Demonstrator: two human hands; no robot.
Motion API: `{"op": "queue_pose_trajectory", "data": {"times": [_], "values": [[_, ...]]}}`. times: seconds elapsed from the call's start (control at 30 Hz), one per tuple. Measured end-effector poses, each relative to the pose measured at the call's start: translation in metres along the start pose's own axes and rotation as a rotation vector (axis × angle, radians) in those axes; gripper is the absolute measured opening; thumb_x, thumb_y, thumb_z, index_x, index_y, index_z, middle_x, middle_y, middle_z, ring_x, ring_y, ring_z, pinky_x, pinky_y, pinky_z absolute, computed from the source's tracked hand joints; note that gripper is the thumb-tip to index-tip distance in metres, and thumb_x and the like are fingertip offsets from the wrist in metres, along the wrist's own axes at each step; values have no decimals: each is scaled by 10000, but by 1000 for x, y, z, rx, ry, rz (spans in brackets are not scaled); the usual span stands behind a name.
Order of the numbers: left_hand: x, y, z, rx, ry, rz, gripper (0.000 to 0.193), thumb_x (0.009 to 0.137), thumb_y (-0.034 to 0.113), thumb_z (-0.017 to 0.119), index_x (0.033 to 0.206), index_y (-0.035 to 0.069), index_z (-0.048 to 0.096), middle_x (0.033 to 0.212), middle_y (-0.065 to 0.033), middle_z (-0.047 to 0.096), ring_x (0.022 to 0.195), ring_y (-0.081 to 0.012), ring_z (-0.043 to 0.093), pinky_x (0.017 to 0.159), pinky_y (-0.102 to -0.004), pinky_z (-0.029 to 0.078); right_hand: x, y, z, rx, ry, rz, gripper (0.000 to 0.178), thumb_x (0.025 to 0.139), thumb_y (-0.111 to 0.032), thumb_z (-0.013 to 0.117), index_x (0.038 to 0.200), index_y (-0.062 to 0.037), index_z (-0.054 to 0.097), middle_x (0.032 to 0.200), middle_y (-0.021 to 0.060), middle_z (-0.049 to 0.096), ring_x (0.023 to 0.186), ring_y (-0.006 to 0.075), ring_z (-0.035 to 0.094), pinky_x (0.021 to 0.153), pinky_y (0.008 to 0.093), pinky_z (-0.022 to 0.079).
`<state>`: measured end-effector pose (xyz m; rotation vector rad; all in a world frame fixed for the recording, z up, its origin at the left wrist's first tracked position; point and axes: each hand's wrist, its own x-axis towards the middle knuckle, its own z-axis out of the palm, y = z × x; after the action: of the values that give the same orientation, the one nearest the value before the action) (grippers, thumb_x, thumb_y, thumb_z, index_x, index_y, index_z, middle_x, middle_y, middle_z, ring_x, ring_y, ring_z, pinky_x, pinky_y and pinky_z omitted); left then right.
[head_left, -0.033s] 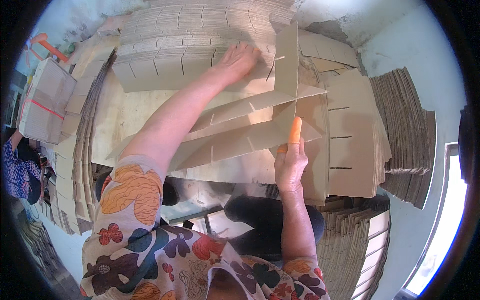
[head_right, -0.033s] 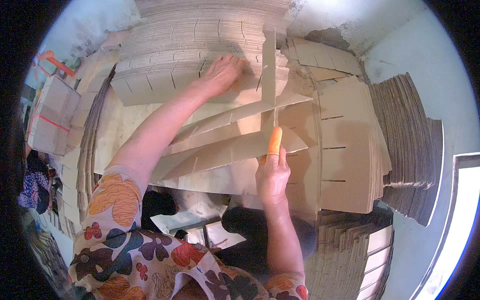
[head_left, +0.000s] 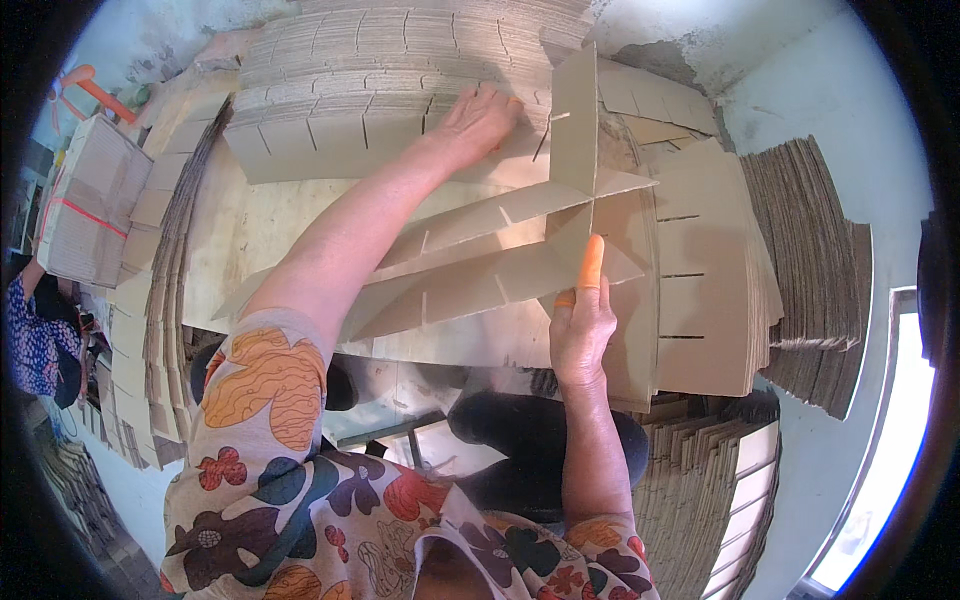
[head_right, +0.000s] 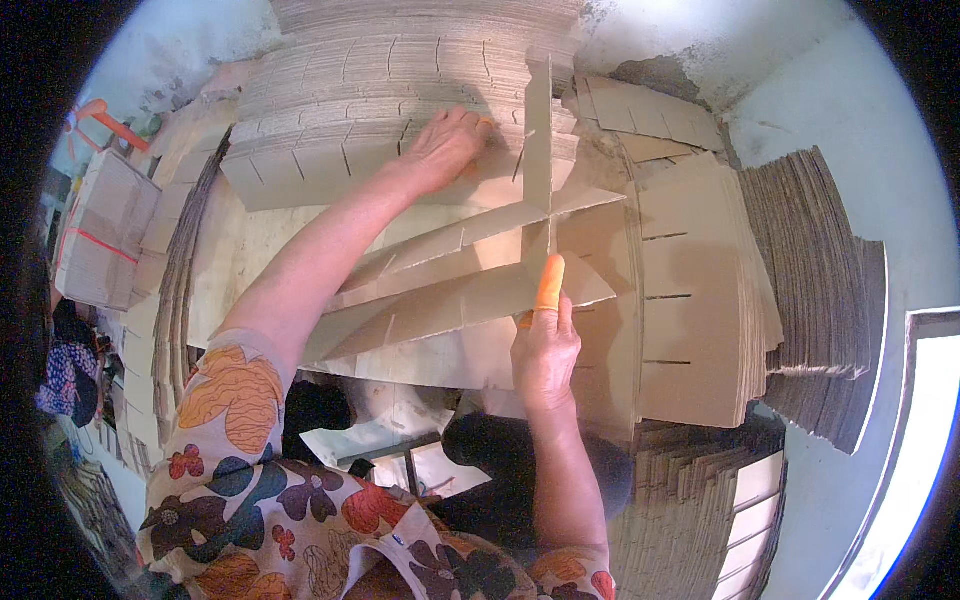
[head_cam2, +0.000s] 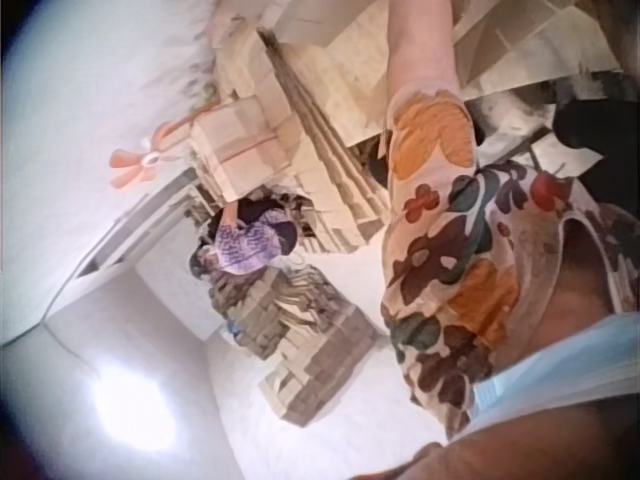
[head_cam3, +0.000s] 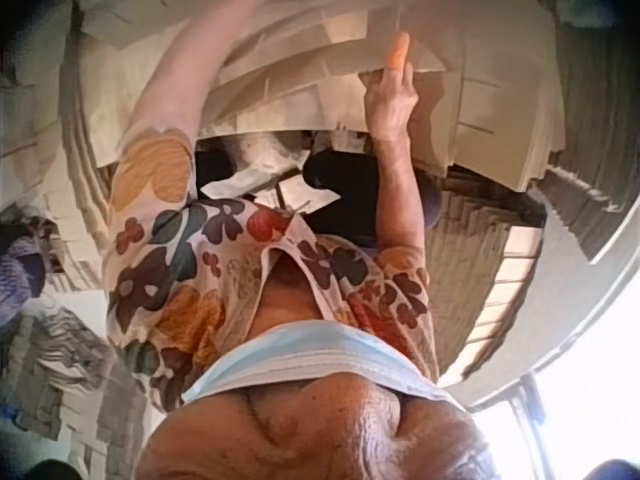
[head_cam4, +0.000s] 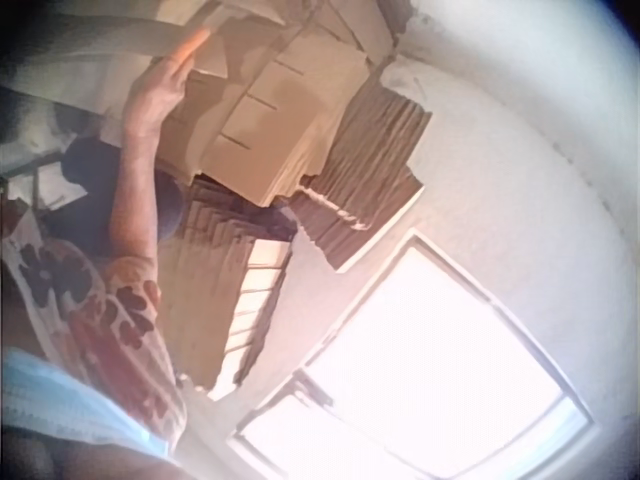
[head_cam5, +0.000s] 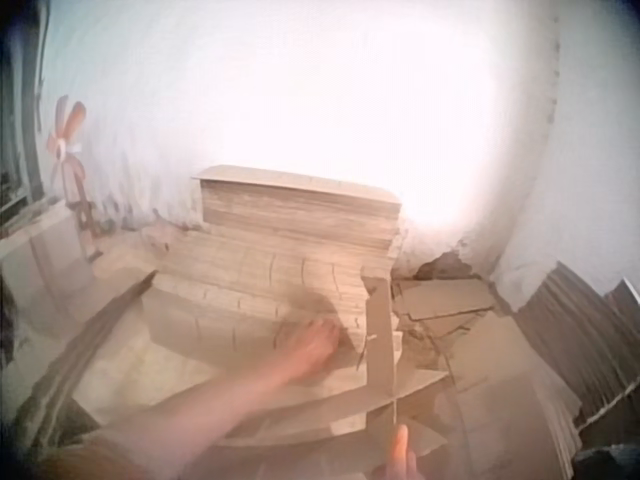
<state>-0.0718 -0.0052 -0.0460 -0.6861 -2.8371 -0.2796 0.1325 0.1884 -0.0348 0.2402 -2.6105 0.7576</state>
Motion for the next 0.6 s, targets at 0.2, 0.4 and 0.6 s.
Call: {"op": "queue_pose_trajectory", "data": {"times": [0.2, 0.4, 0.6], "values": [[2, -9, 5, 19, 160, 147, 240, 724, 40, 597, 963, 52, 609, 894, -127, 618, 945, -295, 545, 818, -396, 452, -1, 0, -1, 5, 67, -67, 802, 655, 138, 590, 1393, -38, 330, 962, 179, 577, 653, 326, 621, 555, 371, 543], [4, -6, -11, 32, 101, 190, 120, 715, 58, 605, 834, 48, 621, 845, -146, 614, 897, -292, 546, 794, -403, 456, 1, -6, -8, 5, 78, -63, 808, 660, 130, 590, 1400, -46, 319, 963, 171, 577, 664, 323, 625, 555, 373, 543], [2, -11, -4, 128, 192, 249, 164, 756, 66, 548, 904, 47, 616, 880, -151, 589, 898, -287, 547, 820, -377, 458, -2, -11, -11, -47, 23, 28, 828, 667, 116, 598, 1414, -84, 302, 949, 166, 577, 659, 332, 622, 555, 380, 543]]}}
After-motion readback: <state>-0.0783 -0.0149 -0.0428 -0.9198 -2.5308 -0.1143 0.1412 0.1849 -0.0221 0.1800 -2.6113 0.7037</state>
